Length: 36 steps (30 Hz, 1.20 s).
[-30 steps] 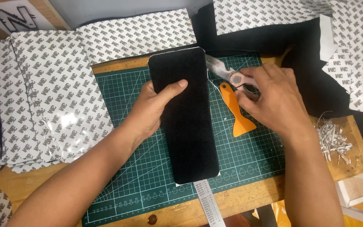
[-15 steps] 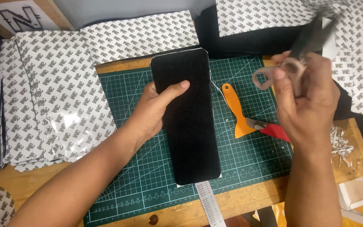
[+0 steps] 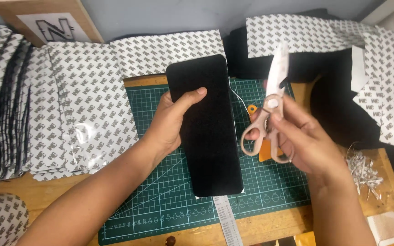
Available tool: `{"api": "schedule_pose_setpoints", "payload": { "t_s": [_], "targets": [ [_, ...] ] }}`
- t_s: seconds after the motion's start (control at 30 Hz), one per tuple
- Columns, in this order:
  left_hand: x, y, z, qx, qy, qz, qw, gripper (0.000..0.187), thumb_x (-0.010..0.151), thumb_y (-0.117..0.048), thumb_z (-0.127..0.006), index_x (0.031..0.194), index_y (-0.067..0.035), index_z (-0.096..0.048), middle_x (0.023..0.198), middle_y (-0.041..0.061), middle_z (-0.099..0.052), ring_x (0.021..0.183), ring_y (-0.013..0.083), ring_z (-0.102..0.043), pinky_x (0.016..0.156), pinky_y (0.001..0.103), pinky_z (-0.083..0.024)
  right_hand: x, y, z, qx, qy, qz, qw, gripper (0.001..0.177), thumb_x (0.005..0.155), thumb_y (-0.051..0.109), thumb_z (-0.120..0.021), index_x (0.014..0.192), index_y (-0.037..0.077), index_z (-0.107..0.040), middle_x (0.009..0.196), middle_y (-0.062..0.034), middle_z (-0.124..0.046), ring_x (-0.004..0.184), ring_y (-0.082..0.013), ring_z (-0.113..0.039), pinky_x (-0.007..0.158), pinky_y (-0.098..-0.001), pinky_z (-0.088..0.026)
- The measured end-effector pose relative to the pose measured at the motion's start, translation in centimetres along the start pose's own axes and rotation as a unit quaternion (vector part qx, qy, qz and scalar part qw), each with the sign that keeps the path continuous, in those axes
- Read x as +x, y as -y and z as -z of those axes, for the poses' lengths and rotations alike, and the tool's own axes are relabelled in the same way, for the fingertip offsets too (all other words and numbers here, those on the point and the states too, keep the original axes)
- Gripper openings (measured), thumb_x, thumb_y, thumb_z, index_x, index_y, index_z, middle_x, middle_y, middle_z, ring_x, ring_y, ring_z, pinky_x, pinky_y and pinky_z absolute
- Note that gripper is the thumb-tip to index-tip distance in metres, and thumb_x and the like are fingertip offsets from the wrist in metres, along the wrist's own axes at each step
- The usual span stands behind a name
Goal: Measure and trim black adhesive-backed material using a ruler, scissors, and a utility knife on a cutting mat.
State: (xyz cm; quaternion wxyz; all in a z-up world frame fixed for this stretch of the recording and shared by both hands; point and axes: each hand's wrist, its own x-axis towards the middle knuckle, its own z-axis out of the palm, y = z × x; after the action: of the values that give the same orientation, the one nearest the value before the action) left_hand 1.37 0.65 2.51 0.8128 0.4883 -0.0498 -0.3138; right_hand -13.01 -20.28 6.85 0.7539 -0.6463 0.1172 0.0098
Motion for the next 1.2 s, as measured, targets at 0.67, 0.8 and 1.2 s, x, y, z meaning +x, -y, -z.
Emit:
{"api": "schedule_pose_setpoints", "payload": {
  "t_s": [0.67,0.8,1.2],
  "targets": [
    [-0.2,-2.2,-0.4,-0.060,-0.078,-0.054,0.994,0.013,0.081,-0.012,-0.086,0.088,-0.008,-0.075,0.076,0.006,-0.073,0.072,0.0195,-0.075,0.069,0.037,-0.065,1.7,-1.4,0.1,0.204,-0.079,0.029,0.975,0.083,0.064,0.001,-0.043,0.147,-0.008,-0.048,0.128,-0.0271,-0.058,0.113,-0.0379,-0.063,0.101,-0.0502,-0.053],
    [-0.4,-3.1,-1.2,-0.062,-0.096,-0.042,0.993,0.013,0.080,-0.011,-0.085,0.088,-0.008,-0.076,0.076,0.007,-0.074,0.072,0.0199,-0.076,0.069,0.038,-0.065,1.0,-0.4,-0.5,0.125,-0.053,0.017,0.991,0.098,0.063,0.003,-0.062,0.157,-0.004,-0.034,0.137,-0.0261,-0.048,0.120,-0.0399,-0.057,0.109,-0.0529,-0.049],
    [-1.1,-6.2,-2.0,-0.009,-0.144,0.025,0.989,0.013,0.084,-0.018,-0.078,0.078,-0.015,-0.067,0.078,0.002,-0.071,0.079,0.0203,-0.073,0.071,0.034,-0.058,-0.7,-0.5,-1.2,-0.025,0.121,0.019,0.992,0.076,0.084,0.047,-0.076,0.142,0.007,-0.048,0.142,-0.0137,-0.060,0.114,-0.0249,-0.070,0.101,-0.0426,-0.057]
  ]
}}
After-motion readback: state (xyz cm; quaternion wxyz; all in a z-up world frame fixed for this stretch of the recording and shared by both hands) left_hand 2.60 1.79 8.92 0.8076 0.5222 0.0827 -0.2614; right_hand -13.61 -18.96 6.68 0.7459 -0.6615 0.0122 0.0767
